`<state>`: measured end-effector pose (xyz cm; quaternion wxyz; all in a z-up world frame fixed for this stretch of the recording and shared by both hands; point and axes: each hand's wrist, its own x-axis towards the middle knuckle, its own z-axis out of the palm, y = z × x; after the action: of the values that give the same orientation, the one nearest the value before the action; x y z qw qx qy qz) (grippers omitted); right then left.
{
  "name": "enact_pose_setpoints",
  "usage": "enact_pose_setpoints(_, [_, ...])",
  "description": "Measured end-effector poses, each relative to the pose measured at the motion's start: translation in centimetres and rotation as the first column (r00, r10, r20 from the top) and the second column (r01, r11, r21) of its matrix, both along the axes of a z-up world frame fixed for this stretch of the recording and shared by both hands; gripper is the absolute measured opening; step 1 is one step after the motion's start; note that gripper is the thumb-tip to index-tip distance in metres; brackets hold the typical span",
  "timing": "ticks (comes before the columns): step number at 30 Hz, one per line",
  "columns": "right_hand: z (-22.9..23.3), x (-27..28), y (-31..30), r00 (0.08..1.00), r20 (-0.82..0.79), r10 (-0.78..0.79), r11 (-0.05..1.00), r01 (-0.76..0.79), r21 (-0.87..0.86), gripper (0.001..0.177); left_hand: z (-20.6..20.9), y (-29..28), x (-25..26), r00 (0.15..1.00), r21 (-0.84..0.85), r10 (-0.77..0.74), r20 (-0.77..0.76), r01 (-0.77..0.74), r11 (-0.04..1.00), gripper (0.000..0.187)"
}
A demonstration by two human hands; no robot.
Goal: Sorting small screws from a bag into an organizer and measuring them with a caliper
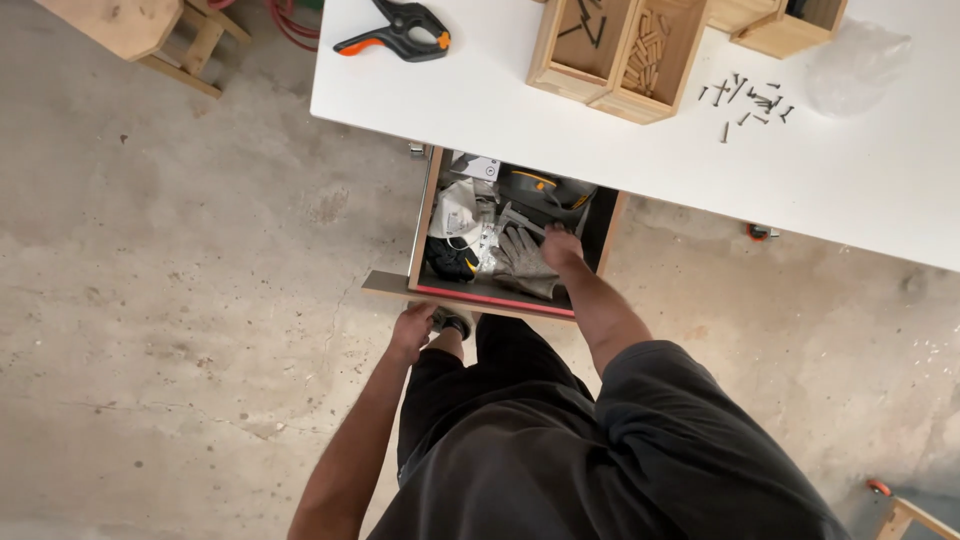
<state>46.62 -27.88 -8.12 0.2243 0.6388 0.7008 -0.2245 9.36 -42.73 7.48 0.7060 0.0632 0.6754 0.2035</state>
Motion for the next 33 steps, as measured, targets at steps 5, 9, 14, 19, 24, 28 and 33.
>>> enact_pose_setpoints(5, [-1.3, 0.5, 1.4, 0.998, 0.066, 0.016, 0.993, -0.008, -0.118, 0.048, -1.7, 0.2, 0.2, 0.998, -0.029, 0.008, 0.057, -0.006, 1.000, 0.026])
enact_pose_setpoints(9, [11.1, -2.0, 3.3, 0.980, -0.098, -0.171, 0.973, 0.152, -0.173, 0.064, -0.5, 1.6, 0.5, 0.999, -0.076, 0.043, 0.026, -0.041, 0.996, 0.024])
enact_pose_setpoints(14, [15.9, 0.4, 2.6, 0.955, -0.087, -0.282, 0.955, 0.271, -0.120, 0.049, -2.4, 4.5, 1.5, 0.996, -0.078, 0.089, 0.021, -0.087, 0.993, 0.023])
enact_pose_setpoints(19, [29.5, 1.1, 1.1, 0.782, -0.326, -0.531, 0.845, 0.462, -0.270, 0.079, -3.5, 9.6, 3.2, 0.995, -0.053, 0.087, -0.051, -0.090, 0.995, 0.028])
enact_pose_setpoints(24, [25.2, 5.7, -1.7, 0.689, -0.499, -0.525, 0.849, 0.467, -0.247, 0.061, -3.8, 15.8, 5.2, 0.993, -0.004, 0.087, -0.077, -0.088, 0.996, 0.022])
enact_pose_setpoints(28, [26.3, 5.8, -4.7, 0.579, -0.623, -0.526, 0.809, 0.565, -0.159, 0.043, -3.8, 19.2, 6.9, 0.993, 0.107, 0.013, -0.119, 0.000, 0.994, 0.018])
enact_pose_setpoints(33, [32.7, 4.1, -7.5, 0.442, -0.708, -0.551, 0.650, 0.760, -0.032, 0.023, -3.0, 22.4, 9.7, 0.988, 0.220, -0.074, -0.139, 0.104, 0.970, 0.018])
